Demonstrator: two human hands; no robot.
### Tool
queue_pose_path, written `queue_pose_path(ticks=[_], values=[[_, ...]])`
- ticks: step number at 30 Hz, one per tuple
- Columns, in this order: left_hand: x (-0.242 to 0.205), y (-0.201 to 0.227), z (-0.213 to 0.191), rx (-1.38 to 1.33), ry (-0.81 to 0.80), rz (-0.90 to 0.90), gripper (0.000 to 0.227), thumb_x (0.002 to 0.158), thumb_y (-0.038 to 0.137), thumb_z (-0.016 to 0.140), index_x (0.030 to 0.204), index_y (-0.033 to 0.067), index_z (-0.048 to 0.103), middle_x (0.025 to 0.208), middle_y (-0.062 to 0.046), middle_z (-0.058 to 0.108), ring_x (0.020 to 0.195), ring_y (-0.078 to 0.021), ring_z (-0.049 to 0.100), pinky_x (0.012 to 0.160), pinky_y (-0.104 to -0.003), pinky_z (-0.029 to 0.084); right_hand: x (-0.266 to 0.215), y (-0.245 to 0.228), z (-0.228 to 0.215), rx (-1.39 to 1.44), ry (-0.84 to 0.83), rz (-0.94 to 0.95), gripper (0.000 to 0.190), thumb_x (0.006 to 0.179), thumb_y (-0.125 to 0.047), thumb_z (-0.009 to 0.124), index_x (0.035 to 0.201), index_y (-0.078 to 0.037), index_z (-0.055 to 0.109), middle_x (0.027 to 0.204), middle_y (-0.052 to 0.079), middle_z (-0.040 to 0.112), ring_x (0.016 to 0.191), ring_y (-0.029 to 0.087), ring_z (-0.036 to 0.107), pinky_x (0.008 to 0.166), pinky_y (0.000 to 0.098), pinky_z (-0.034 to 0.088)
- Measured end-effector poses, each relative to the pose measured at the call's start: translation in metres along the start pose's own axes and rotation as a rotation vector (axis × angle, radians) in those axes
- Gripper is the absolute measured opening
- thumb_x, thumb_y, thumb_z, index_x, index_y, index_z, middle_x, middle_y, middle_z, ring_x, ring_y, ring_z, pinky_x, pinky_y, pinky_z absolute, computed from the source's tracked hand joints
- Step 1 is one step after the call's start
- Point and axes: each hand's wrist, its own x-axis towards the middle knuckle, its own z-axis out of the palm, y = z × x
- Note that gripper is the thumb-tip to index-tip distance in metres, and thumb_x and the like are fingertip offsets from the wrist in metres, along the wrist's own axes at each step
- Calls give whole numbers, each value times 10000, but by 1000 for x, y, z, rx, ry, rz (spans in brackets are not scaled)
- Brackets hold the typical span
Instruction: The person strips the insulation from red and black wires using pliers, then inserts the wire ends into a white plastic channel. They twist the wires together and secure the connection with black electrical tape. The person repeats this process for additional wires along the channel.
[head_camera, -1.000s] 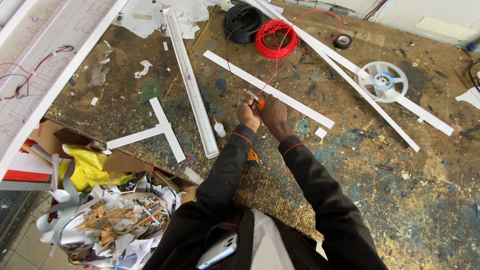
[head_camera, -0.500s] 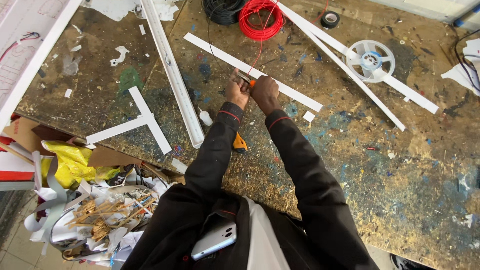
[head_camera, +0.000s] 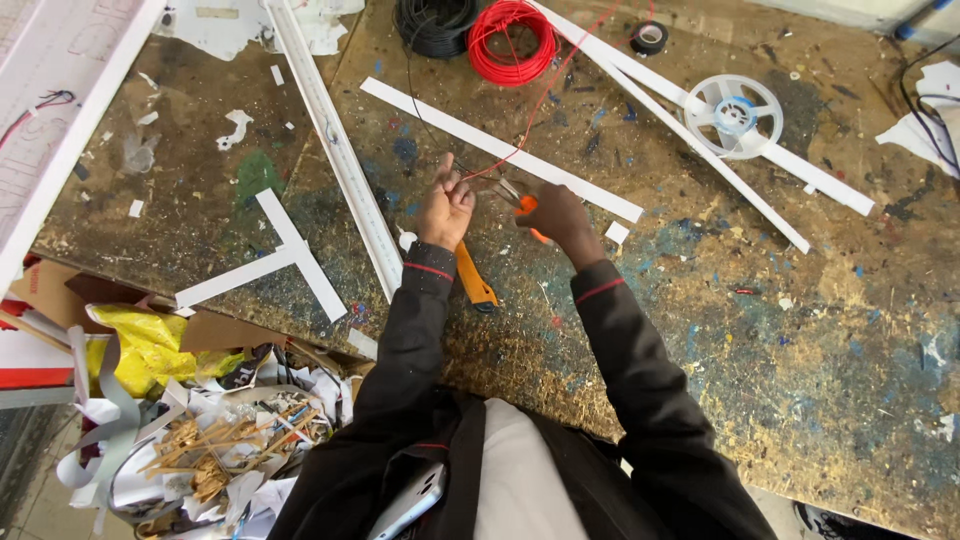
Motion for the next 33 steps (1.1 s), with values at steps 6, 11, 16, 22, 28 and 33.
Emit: queue_pose_path(ticks=[6, 11, 16, 22, 28, 33], values=[[-34, 25, -15, 199, -134, 293, 413, 1213, 164, 611, 1605, 38, 585, 1239, -61, 763, 911, -118, 675, 897, -252, 575, -32, 8, 27, 108, 2, 8, 587, 951, -370, 881, 1141, 180, 803, 1135, 445, 786, 1169, 660, 730, 1020, 711, 583], [-65, 29, -40, 488, -305, 169, 476, 1219, 222, 654, 1610, -34, 569, 1377, -208, 780, 1024, -148, 683, 865, -273, 529, -43, -62, 18, 324, 372, -512, 484, 1007, -105, 805, 1472, -21, 701, 1469, 282, 638, 1361, 600, 632, 1092, 675, 557], [-71, 68, -67, 441, -294, 233, 444, 1198, 245, 680, 1567, 14, 589, 1445, -243, 751, 1126, -197, 734, 830, -239, 498, -12, -108, 40, 397, 276, -709, 86, 1098, -178, 777, 1050, -107, 776, 901, 139, 730, 888, 442, 756, 783, 511, 594], [-76, 108, -84, 764, -32, 515, 292, 1262, 210, 551, 1481, 35, 634, 1390, -213, 784, 986, -172, 693, 846, -344, 499, 21, -167, 57, 434, 152, -633, 124, 1086, -260, 843, 1116, -141, 867, 901, 161, 809, 788, 398, 776, 682, 533, 610], [-48, 169, -106, 693, 123, 462, 381, 1174, 285, 764, 1439, 18, 701, 1302, -205, 825, 1060, -181, 779, 918, -332, 585, 82, -210, 58, 406, 39, -595, 144, 1117, -219, 807, 1092, -91, 868, 852, 176, 792, 793, 415, 779, 674, 570, 595], [-4, 208, -119, 626, -8, 360, 482, 1136, 232, 813, 1525, 6, 641, 1346, -217, 806, 1126, -196, 784, 983, -323, 588, 136, -247, 66, 447, -33, -538, 146, 1085, -254, 827, 1059, -114, 861, 858, 142, 788, 788, 296, 767, 674, 513, 579]])
